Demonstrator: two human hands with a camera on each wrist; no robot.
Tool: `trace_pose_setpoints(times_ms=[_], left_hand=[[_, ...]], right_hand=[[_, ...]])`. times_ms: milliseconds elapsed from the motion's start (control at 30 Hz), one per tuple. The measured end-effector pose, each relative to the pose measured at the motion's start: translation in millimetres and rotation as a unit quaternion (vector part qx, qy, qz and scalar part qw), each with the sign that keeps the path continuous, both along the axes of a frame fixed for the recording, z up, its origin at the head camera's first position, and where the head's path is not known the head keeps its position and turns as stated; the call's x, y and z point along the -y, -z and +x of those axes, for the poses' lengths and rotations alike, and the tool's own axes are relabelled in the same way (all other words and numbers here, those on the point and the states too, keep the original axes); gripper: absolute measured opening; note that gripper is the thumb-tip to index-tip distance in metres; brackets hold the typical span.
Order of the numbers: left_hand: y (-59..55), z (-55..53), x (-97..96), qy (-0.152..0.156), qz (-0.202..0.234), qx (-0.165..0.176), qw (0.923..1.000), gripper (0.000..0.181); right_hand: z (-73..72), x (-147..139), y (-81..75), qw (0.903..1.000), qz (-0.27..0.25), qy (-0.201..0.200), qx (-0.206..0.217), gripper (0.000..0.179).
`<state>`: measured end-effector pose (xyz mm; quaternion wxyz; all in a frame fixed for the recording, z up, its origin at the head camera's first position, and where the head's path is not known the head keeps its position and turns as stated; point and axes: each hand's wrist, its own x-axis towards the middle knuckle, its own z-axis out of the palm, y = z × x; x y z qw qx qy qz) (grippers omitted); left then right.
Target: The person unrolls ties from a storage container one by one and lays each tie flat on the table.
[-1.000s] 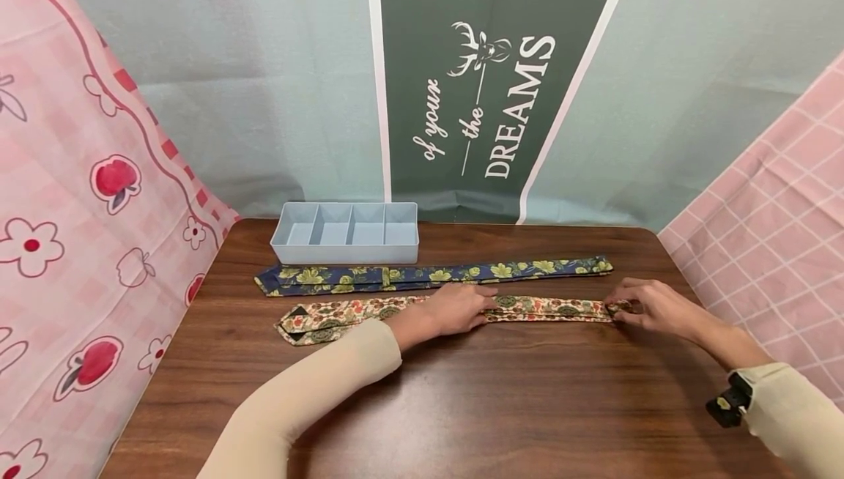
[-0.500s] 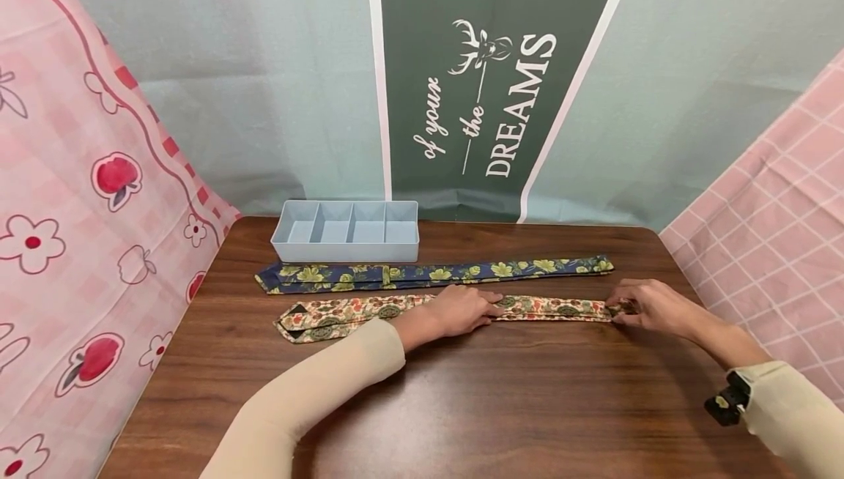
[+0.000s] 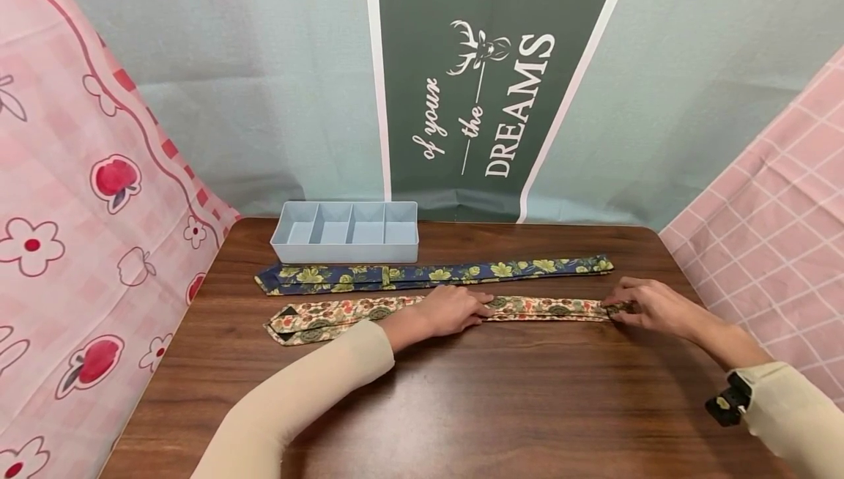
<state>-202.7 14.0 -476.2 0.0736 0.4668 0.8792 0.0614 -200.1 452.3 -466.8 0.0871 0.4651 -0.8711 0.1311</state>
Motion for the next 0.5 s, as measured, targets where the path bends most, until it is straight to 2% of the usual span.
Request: trace_pose_setpoints(times_ms=[133,500], left_hand=[[0.1,-0.6,6.1,-0.004,0.000,0.002,1.0000,0.037],[-0.3,-0.1,15.9,-0.008,0.005,0.012,0.9999,0.037]], right_hand=[[-0.5,2.3,0.0,1.0000,0.002,0.002,-0.005,0.044],[7.0,8.5,-0.7,0.9970,0.017,0.076,0.008,0.034]])
